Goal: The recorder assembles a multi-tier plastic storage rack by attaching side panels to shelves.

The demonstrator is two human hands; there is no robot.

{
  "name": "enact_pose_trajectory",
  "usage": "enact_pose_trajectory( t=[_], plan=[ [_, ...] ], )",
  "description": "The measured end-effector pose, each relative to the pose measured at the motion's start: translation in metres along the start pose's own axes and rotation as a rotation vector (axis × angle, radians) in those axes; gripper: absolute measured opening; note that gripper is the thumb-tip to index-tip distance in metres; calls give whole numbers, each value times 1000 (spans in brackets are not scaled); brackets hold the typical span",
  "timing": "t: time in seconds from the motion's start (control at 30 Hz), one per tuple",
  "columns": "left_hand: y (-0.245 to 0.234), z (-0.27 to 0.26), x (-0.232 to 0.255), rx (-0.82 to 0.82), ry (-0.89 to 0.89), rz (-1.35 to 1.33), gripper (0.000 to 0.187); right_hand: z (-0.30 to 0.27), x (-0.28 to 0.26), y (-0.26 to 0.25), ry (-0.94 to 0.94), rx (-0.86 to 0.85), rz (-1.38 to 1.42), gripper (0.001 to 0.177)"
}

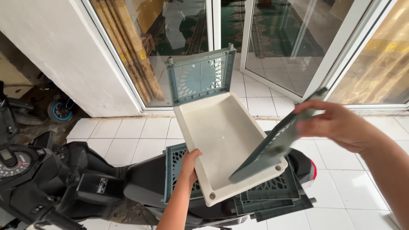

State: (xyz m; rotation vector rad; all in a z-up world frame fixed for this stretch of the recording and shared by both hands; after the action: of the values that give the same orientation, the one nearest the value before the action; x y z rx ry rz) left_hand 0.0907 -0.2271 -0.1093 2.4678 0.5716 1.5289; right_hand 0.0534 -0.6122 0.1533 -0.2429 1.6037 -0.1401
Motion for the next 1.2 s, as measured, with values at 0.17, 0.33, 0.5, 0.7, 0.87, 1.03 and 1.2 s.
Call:
enact_pose_trajectory(
  t=[0.17, 0.33, 0.5, 0.7, 0.87, 1.03, 1.2],
  plan=[
    [25, -20, 27, 23, -14, -1, 77, 13, -10, 26, -163, -388, -57, 59],
    [24, -9, 32, -9, 6, -55, 76, -15, -86, 77, -169, -281, -640, 52],
    [23, -12, 40, -51, 61, -82, 73, 5, -95, 76, -870, 64, -1568, 38],
    [0, 22, -19, -97, 51, -96, 65, -11, -109, 97, -474, -218, -1168, 34],
    [-5, 22, -71, -157, -106, -56, 65, 9, -46, 105, -489, -153, -1243, 35],
    [-5, 23, -107, -175, -219, -32, 68, 17, -27, 109, -628, -77, -1189, 41],
    [-1, 20, -84, -216, -272, -71, 69, 20, -64, 91, -681, -50, -1162, 32]
  ],
)
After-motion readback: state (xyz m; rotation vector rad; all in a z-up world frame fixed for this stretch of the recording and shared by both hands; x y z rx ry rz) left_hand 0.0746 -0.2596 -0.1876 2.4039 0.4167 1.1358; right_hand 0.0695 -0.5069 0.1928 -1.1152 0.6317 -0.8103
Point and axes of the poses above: each hand's wrist, its own z-axis towards the middle knuckle, its own y-axis out of the palm, x = y × z, the point moved 8 cm from there along z, towards the middle knuckle, and after that the axes turned 1 degree about -y, right-handed, at the moved point
